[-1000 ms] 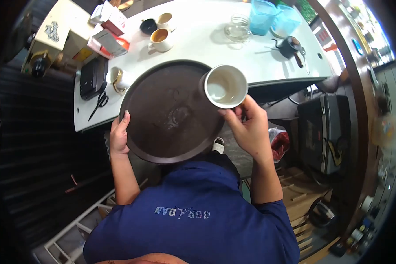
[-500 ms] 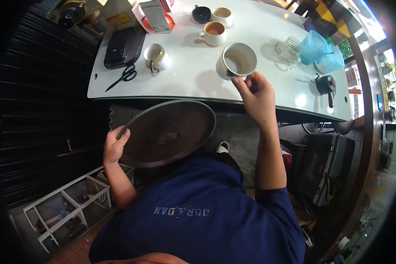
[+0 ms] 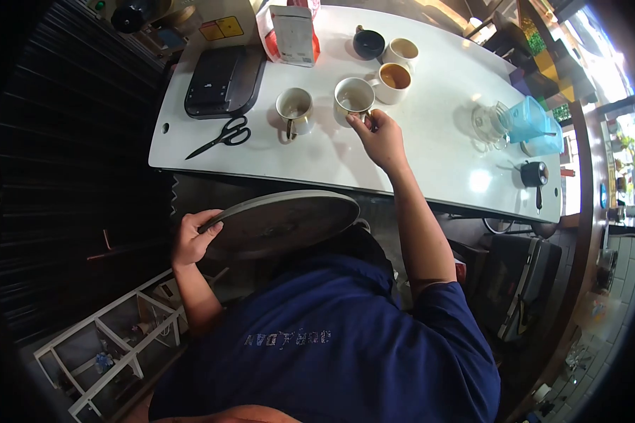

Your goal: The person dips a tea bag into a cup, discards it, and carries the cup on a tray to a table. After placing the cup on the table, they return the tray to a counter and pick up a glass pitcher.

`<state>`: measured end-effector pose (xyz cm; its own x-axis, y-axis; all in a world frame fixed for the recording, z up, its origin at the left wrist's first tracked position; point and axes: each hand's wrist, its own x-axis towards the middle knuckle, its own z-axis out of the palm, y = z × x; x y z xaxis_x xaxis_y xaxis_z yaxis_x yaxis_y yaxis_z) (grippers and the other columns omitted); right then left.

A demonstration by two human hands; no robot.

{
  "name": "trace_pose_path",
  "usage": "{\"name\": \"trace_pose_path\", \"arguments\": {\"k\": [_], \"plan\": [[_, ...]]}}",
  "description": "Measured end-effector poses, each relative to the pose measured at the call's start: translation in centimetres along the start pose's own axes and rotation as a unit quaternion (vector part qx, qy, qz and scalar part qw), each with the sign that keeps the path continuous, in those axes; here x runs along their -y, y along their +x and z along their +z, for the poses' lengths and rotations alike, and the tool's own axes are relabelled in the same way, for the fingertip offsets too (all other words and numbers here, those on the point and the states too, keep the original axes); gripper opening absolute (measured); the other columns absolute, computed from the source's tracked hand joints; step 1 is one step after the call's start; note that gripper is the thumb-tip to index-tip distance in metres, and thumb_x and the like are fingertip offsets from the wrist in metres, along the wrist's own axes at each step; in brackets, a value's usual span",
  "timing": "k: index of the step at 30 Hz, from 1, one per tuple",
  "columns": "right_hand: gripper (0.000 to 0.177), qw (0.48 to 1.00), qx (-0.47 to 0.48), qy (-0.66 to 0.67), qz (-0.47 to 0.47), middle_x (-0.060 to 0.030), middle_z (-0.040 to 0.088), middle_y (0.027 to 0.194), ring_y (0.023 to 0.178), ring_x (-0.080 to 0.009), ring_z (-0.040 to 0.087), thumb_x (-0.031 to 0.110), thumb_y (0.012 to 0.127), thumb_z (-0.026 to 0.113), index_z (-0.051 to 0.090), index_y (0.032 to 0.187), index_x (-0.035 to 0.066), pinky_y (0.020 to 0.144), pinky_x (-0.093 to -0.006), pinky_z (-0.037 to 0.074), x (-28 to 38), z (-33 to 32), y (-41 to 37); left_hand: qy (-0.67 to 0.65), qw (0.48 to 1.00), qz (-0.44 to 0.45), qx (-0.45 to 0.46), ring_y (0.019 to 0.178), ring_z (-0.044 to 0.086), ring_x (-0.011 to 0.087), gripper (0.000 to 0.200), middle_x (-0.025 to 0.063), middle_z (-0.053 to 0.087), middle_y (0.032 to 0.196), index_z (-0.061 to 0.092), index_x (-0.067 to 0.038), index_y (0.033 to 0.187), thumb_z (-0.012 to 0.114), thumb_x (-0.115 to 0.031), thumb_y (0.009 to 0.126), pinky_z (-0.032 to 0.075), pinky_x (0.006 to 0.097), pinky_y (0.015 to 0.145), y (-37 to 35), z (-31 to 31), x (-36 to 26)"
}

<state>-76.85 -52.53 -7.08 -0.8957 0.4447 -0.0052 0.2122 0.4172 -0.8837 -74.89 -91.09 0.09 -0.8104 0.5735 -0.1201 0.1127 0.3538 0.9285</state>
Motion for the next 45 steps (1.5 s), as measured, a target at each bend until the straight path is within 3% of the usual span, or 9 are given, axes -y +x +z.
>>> {"name": "trace_pose_path", "arguments": {"k": [7,16,22,28,35,45], "plan": [[0.047,0.999,0.041,-0.018,-0.002,-0.0027,0.045,0.056,0.055,-0.0104,0.038,0.037,0.081,0.072,0.043,0.063,0.004,0.052,-0.0282,0.037,-1.9,1.3,2.8,0.041,0.998,-0.022,-0.051,0.061,0.048,0.004,0.021,0.0061,0.06,0.066,0.064,0.006,0.097,0.064,-0.01,0.084,0.04,0.0219,0.055,-1.0,0.4,-1.3],[0.044,0.997,0.061,0.033,-0.031,-0.0008,0.047,0.056,0.054,-0.0088,0.039,0.035,0.081,0.071,0.045,0.063,0.004,0.052,-0.0273,0.037,-2.7,1.8,4.6,0.042,0.992,-0.026,-0.115,0.059,0.045,0.0038,0.022,0.0008,0.056,0.064,0.064,0.006,0.1,0.064,-0.011,0.085,0.036,0.0215,0.052,-1.8,3.1,-2.8],[0.042,0.997,0.066,0.028,-0.031,-0.0013,0.049,0.057,0.054,-0.009,0.042,0.034,0.082,0.071,0.049,0.065,0.002,0.052,-0.0276,0.038,-2.2,1.7,5.2,0.035,0.988,-0.029,-0.144,0.059,0.048,0.004,0.021,0.0032,0.059,0.065,0.065,0.005,0.099,0.065,-0.01,0.084,0.038,0.0217,0.052,-2.1,4.8,-2.9],[0.041,0.996,0.082,0.025,-0.039,-0.0012,0.049,0.058,0.055,-0.0092,0.043,0.034,0.082,0.07,0.052,0.067,0.001,0.053,-0.0281,0.038,-2.2,2.2,5.9,0.052,0.985,-0.07,-0.148,0.064,0.051,0.0049,0.024,0.0044,0.061,0.068,0.063,0.008,0.099,0.064,-0.01,0.084,0.039,0.0218,0.057,-2.6,5.6,-3.7],[0.043,0.995,0.09,0.04,-0.036,-0.0013,0.049,0.059,0.056,-0.0096,0.042,0.035,0.082,0.07,0.049,0.065,0.001,0.053,-0.0276,0.038,-2.0,3.2,6.3,0.038,0.982,-0.056,-0.174,0.066,0.053,0.0052,0.024,0.0056,0.063,0.07,0.063,0.008,0.1,0.065,-0.01,0.083,0.041,0.022,0.059,-3.3,5.9,-3.5],[0.045,0.996,0.075,0.015,-0.053,-0.003,0.05,0.059,0.055,-0.0113,0.042,0.038,0.082,0.069,0.049,0.065,0.002,0.054,-0.0284,0.038,-2.0,4.4,7.7,0.062,0.979,-0.054,-0.185,0.063,0.054,0.0046,0.02,0.0095,0.066,0.071,0.066,0.003,0.098,0.066,-0.009,0.082,0.043,0.0224,0.057,-4.2,5.7,-3.7]]}}
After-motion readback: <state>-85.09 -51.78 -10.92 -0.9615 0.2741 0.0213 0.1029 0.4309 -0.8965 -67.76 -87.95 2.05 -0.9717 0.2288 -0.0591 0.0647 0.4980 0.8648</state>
